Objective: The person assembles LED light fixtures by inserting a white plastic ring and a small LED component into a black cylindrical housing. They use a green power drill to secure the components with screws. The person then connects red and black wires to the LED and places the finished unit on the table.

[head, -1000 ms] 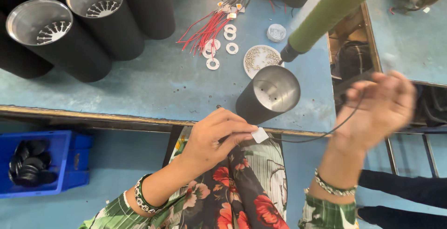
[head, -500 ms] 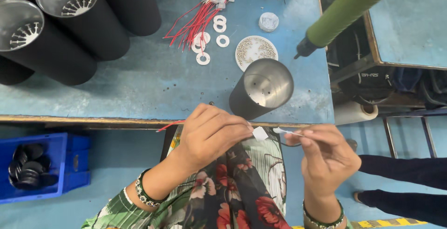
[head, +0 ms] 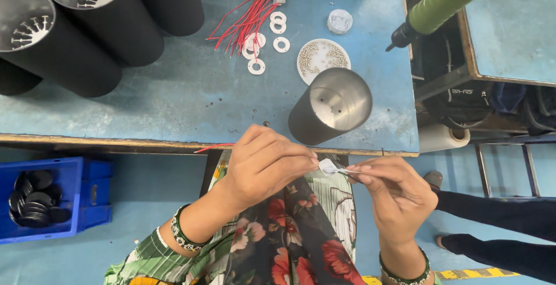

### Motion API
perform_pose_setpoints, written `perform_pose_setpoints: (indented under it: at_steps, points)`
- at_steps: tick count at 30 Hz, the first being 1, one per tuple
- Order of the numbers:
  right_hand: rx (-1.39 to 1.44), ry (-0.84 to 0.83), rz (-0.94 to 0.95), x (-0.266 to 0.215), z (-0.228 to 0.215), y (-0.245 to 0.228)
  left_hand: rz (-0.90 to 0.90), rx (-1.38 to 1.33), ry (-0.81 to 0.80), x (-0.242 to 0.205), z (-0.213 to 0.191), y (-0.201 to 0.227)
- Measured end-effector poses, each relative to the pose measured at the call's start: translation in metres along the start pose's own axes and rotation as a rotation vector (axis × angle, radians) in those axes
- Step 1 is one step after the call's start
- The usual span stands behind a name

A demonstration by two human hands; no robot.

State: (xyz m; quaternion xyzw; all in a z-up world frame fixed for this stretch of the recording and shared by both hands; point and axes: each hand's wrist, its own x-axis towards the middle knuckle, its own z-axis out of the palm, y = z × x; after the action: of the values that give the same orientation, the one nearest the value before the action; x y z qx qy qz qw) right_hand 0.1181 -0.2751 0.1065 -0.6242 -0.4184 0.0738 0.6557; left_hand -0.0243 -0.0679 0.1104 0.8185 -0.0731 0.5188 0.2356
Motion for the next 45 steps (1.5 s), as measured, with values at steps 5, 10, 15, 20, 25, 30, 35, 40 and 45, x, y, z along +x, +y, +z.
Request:
perform_pose_setpoints:
  at_steps: [5,10,15,20,25,30,35,40,45]
  points:
    - [-0.039,-0.017,-0.024,0.002,0.001,0.000,0.010,0.001,0.011,0.000,-0.002,0.000]
    - [-0.095,-0.035,-0.085,0.003,0.001,-0.002,0.028,0.003,0.022,0.001,-0.002,0.001]
    - [-0.186,-0.055,-0.174,0.010,0.002,-0.002,0.039,-0.001,0.024,0.002,-0.003,0.002]
    - [-0.172,-0.099,-0.292,0.016,0.001,0.001,0.042,-0.003,0.032,0.001,-0.001,0.003]
    - [-0.190,-0.113,-0.356,0.020,0.002,0.003,0.045,-0.019,0.039,0.001,0.000,0.003]
    - [-0.213,-0.112,-0.372,0.021,0.003,0.005,0.048,-0.041,0.045,0.001,0.001,0.002]
    - [-0.243,-0.112,-0.393,0.023,0.003,0.007,0.054,-0.039,0.035,0.001,0.001,0.003]
    - [-0.233,-0.109,-0.429,0.025,0.005,0.009,0.067,-0.036,0.032,0.001,0.001,0.001]
    - [-0.260,-0.102,-0.463,0.025,0.006,0.008,0.073,-0.037,0.030,0.000,0.001,0.001]
